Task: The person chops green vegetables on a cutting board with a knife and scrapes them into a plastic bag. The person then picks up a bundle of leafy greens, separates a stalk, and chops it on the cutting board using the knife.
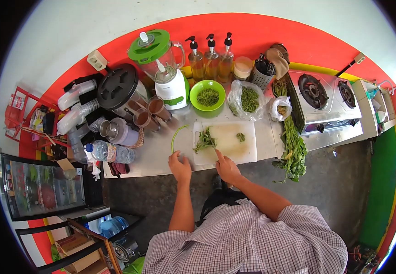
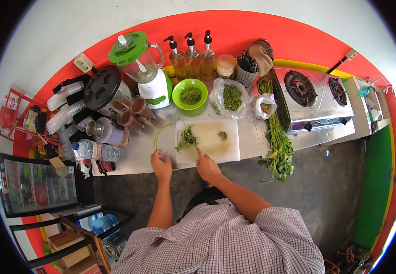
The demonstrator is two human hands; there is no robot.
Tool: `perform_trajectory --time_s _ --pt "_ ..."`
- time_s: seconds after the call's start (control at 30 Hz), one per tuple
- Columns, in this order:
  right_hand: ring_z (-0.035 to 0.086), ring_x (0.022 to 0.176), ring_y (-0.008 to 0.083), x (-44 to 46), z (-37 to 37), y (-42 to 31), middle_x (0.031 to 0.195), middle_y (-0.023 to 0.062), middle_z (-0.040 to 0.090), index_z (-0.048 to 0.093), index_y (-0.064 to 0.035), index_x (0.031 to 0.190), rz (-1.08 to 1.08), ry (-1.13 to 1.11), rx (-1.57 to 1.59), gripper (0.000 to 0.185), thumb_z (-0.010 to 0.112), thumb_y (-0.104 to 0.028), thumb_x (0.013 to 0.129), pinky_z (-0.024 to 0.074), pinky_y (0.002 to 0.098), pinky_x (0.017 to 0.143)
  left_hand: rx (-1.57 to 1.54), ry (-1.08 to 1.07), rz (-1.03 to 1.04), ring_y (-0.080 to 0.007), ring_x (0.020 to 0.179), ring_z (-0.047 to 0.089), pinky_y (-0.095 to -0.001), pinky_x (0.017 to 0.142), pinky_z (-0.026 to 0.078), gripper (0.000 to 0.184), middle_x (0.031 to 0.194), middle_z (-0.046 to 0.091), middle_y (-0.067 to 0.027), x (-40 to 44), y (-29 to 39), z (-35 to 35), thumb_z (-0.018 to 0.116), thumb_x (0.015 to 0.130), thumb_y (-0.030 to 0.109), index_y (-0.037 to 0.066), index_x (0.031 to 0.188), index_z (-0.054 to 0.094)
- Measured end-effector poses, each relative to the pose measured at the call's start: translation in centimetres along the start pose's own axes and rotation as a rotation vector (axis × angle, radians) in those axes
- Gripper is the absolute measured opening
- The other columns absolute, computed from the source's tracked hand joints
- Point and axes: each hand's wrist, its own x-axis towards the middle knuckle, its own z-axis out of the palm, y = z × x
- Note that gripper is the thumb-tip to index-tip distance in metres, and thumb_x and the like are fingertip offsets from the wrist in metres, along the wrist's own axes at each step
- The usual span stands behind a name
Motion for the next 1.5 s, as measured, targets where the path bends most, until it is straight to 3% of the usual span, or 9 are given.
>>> perform_trajectory --time_s 0.13,0.17,0.37,0.8,0.9,0.97,1.1,1.3,1.5 --pt "0.066 0.091 0.0485 -1.2 -1.3 0.9 0.106 0.0306 0.065 0.044 0.0012 0.144 0.052 0.086 0.099 0.054 0.059 -0.021 0.097 0.0544 0.0538 0.082 -0.015 -0.131 0.115 -0.0365 0.111 0.057 -0.0455 0.096 0.047 0.047 0.116 0.061 -0.0172 -0.7 2.5 2.1 0.076 0.083 0.010 0.005 0.127 0.060" --pt "0.065 0.092 0.0480 -1.9 -2.1 1.3 0.107 0.0297 0.065 0.049 0.0022 0.140 0.135 0.096 0.142 0.051 0.061 -0.021 0.096 0.0540 0.0539 0.082 -0.002 -0.266 0.022 -0.0404 0.124 0.050 -0.0472 0.105 0.043 0.059 0.132 0.053 -0.0181 -0.8 2.9 2.3 0.077 0.084 0.013 0.007 0.137 0.052" --pt "0.065 0.095 0.0475 -5.7 -4.3 6.2 0.107 0.0277 0.066 0.056 0.0050 0.129 0.101 0.363 0.075 0.040 0.064 -0.014 0.095 0.0522 0.0522 0.083 0.075 -0.318 0.023 -0.0402 0.125 0.050 -0.0497 0.102 0.045 0.066 0.140 0.046 -0.0156 -1.3 2.9 3.1 0.081 0.084 0.017 0.010 0.141 0.049" --pt "0.063 0.098 0.0478 -3.0 -5.3 8.0 0.110 0.0275 0.065 0.056 0.0035 0.128 0.042 0.304 0.100 0.039 0.064 -0.015 0.095 0.0518 0.0514 0.085 0.240 -0.368 -0.157 -0.0394 0.125 0.052 -0.0506 0.096 0.052 0.069 0.138 0.047 -0.0141 -1.5 5.0 1.8 0.079 0.086 0.021 0.013 0.145 0.044" --pt "0.063 0.100 0.0474 -2.4 -5.3 8.1 0.113 0.0276 0.066 0.057 0.0033 0.128 0.025 0.306 0.100 0.039 0.064 -0.016 0.095 0.0516 0.0511 0.088 0.273 -0.337 -0.171 -0.0392 0.124 0.052 -0.0500 0.098 0.050 0.068 0.136 0.048 -0.0146 -0.8 5.0 2.0 0.079 0.085 0.019 0.012 0.143 0.046" --pt "0.063 0.103 0.0460 -2.3 -5.6 8.5 0.114 0.0246 0.066 0.059 -0.0017 0.129 0.031 0.267 0.129 0.039 0.064 -0.021 0.095 0.0513 0.0520 0.089 0.294 -0.291 0.034 -0.0382 0.118 0.053 -0.0486 0.098 0.048 0.067 0.133 0.050 -0.0150 -0.2 4.4 2.7 0.081 0.082 0.016 0.011 0.141 0.049" --pt "0.063 0.105 0.0456 -2.4 -6.0 8.6 0.119 0.0245 0.066 0.060 -0.0017 0.127 0.022 0.276 0.171 0.039 0.066 -0.022 0.095 0.0517 0.0501 0.091 0.238 -0.349 0.175 -0.0374 0.113 0.054 -0.0469 0.098 0.046 0.059 0.126 0.055 -0.0139 0.8 4.9 3.1 0.082 0.080 0.015 0.011 0.133 0.056" --pt "0.064 0.106 0.0455 -3.0 -6.0 8.2 0.118 0.0252 0.067 0.061 -0.0008 0.125 0.062 0.287 0.205 0.039 0.070 -0.020 0.092 0.0510 0.0484 0.093 0.133 -0.166 0.221 -0.0340 0.092 0.062 -0.0458 0.084 0.051 0.010 0.093 0.071 -0.0113 1.4 4.1 3.7 0.076 0.086 0.014 0.005 0.092 0.077" --pt "0.065 0.103 0.0442 -2.8 -5.4 8.6 0.119 0.0217 0.067 0.062 -0.0056 0.124 0.046 0.319 0.213 0.039 0.072 -0.022 0.089 0.0531 0.0491 0.088 -0.038 -0.134 0.177 -0.0299 0.087 0.068 -0.0402 0.080 0.052 0.015 0.094 0.073 -0.0138 2.4 4.2 2.2 0.075 0.089 0.015 0.003 0.098 0.076"
